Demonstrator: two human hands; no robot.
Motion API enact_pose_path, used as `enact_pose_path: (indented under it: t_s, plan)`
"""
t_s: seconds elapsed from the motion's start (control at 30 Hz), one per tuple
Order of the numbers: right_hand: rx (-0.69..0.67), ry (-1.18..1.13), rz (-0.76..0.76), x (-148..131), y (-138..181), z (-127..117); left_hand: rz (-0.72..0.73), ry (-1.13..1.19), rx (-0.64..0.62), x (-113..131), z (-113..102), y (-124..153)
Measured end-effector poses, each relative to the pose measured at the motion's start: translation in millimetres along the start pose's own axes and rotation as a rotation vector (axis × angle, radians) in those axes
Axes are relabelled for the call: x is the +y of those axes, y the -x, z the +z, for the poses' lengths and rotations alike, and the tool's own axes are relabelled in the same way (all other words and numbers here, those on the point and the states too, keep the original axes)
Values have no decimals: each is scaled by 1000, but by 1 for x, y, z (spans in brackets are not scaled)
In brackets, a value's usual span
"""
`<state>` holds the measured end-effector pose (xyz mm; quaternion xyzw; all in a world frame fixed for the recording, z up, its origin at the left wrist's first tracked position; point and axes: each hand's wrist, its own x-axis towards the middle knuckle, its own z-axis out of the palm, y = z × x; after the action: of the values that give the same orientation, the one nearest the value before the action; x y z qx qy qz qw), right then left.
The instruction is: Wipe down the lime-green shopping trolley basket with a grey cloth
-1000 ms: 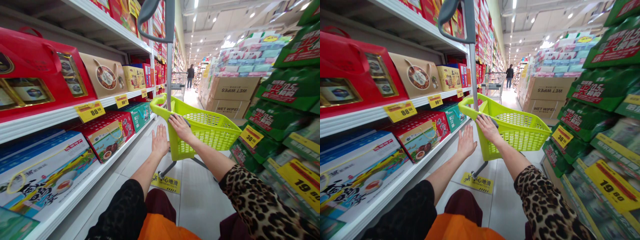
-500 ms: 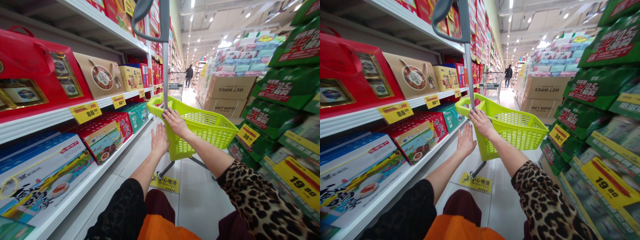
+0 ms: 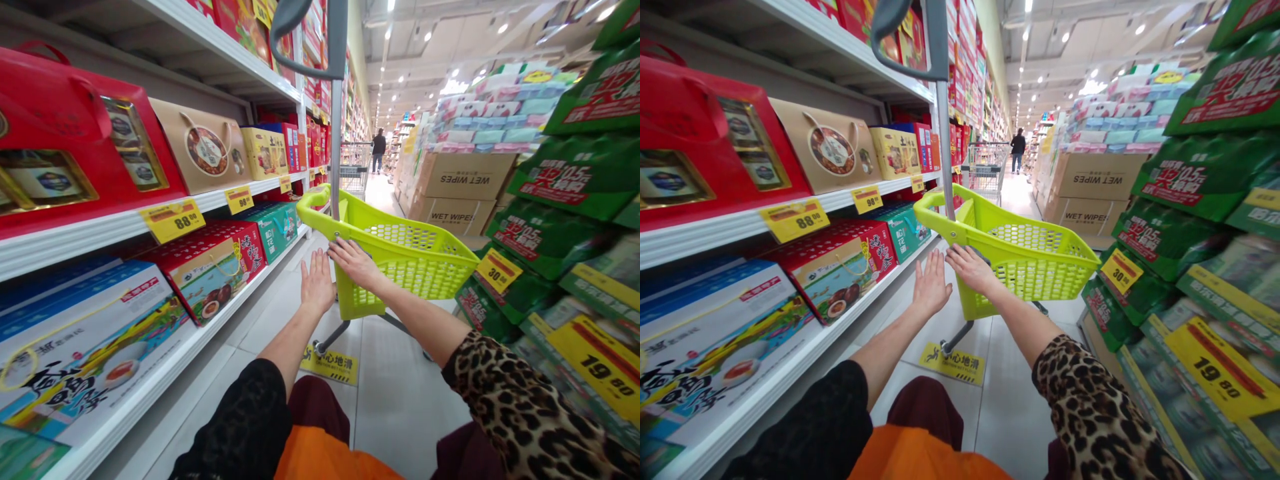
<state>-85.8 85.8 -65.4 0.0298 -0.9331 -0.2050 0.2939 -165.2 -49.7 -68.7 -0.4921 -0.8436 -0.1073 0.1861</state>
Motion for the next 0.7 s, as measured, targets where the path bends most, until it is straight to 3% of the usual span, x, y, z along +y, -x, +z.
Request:
enact_pose_path:
  t_s: [0.13,0.23,0.33,0.57,0.7]
  plan:
    - [139,7,110,14,-41,-24,-20,-1,26,1,-1,-3]
    - [148,-1,129,21,-55,-31,-24,-7,43,-2,-4,-4]
    - [91,-7,89,18,-45,-23,-25,-16,37,-5,-6,-2]
    - [-44,-7,5,-5,9,13,-22,-36,15,-6,-4,4]
    - [-31,11,-7,-5,10,7,-8,-45,9,-3,-2,4]
